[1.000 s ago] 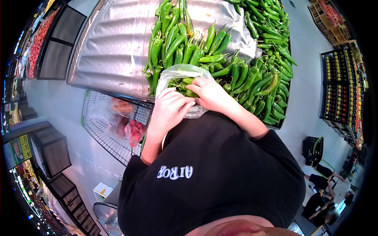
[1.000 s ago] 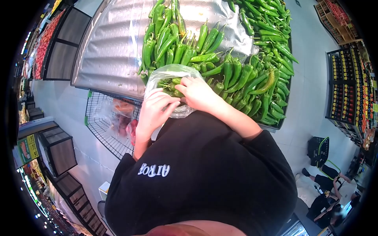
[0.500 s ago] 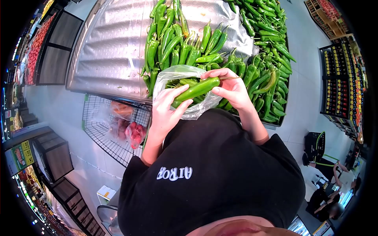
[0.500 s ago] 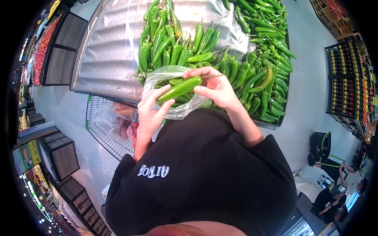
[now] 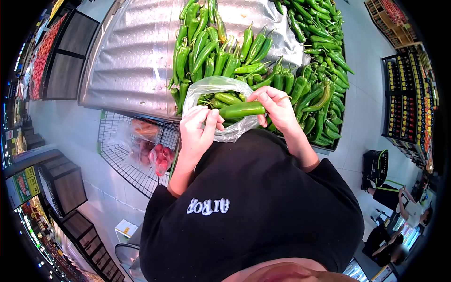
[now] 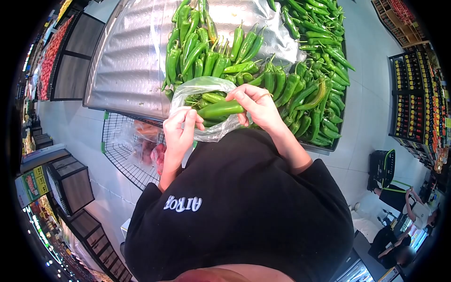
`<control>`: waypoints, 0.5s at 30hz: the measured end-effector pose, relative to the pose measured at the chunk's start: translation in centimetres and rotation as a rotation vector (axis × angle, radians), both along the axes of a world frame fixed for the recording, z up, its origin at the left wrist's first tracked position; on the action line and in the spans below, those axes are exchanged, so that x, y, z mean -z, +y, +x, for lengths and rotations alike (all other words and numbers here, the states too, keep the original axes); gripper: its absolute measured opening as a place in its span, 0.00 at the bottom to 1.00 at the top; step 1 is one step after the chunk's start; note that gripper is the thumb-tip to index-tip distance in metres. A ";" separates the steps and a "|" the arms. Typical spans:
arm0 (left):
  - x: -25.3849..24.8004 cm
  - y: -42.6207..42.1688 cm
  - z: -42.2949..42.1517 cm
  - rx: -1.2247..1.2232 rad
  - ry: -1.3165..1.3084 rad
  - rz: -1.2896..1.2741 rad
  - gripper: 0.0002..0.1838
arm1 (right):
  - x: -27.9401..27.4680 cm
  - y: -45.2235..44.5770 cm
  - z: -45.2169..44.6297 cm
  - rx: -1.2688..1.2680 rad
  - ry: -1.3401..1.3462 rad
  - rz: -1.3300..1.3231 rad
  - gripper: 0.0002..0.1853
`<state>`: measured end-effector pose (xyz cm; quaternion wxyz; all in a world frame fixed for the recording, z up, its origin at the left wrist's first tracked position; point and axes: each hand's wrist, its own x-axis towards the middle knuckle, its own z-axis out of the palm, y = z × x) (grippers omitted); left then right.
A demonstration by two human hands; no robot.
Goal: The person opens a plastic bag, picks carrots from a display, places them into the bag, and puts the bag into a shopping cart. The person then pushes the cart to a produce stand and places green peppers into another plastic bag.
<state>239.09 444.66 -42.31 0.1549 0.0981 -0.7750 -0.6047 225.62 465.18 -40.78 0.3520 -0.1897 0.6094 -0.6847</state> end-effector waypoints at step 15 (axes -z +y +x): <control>0.4 1.6 -1.3 0.265 0.161 -0.381 0.06 | -0.2 -0.9 -3.3 0.227 0.280 0.130 0.11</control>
